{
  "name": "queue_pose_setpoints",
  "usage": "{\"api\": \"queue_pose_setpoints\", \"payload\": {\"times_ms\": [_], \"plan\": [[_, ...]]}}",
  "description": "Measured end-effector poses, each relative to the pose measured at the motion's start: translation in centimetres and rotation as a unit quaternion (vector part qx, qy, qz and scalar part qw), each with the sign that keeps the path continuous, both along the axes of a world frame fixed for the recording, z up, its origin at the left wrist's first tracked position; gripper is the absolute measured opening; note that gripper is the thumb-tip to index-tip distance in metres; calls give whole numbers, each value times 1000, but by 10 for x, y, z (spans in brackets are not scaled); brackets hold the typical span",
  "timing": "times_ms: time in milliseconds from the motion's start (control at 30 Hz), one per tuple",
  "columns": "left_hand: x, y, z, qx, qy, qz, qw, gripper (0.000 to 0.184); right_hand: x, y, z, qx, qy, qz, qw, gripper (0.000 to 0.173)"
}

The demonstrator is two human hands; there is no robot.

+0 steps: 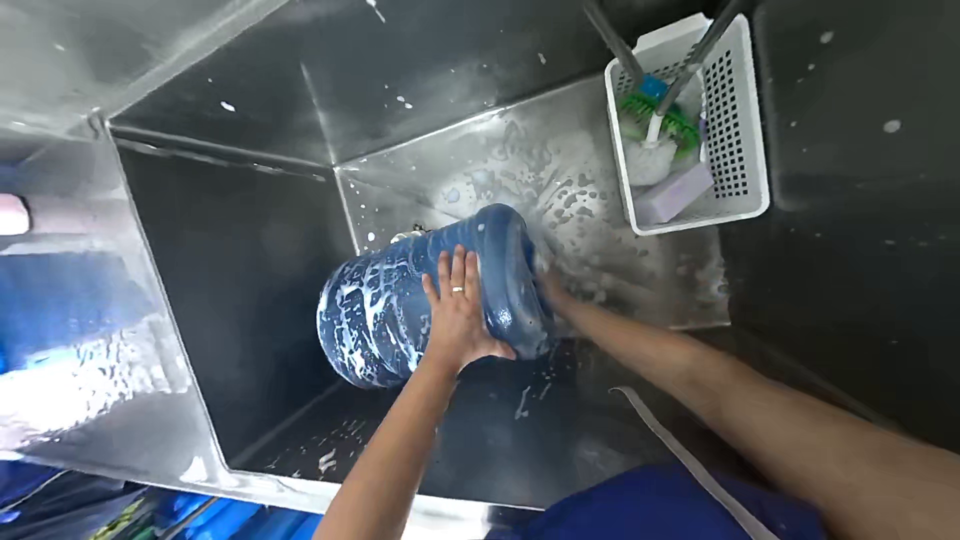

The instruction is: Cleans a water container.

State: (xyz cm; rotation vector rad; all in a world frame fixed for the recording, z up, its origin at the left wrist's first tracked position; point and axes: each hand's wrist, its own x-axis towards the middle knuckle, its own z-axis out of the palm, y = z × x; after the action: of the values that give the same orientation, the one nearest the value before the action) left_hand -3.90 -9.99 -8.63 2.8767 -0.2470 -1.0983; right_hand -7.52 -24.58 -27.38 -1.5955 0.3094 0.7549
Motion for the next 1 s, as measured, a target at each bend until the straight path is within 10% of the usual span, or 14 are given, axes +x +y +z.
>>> {"api": "queue_pose_setpoints", "payload": {"times_ms": [67,167,267,333,467,667,800,900,1000], "plan": [[6,1,-1,-2,-5,-4,1000,158,-42,-21,48,25,80,53,995,53],[1,6,-4,-23,-35,-7,999,158,-26,-31,114,119,-84,34,989,59],[3,1,-1,-13,-23,-11,1000,158,50,-3,61,92,-199,-55,974,56],[26,-1,5,2,26,-7,1000,153,40,9,14,48,-97,-66,992,52],[91,32,-2,-41,-21,90,995,122,-28,-16,72,86,25,-9,996,52],[-17,38,5,-15,-71,22,997,146,125,12,61,56,-180,-39,981,34],[44,42,2,-4,62,36,997,151,-22,6,85,31,-532,32,846,22],[35,32,1,-17,29,8,999,154,-23,-10,76,80,-652,107,746,23],[-16,3,1,-49,-52,12,997,152,46,-4,67,57,-404,45,912,36]]}}
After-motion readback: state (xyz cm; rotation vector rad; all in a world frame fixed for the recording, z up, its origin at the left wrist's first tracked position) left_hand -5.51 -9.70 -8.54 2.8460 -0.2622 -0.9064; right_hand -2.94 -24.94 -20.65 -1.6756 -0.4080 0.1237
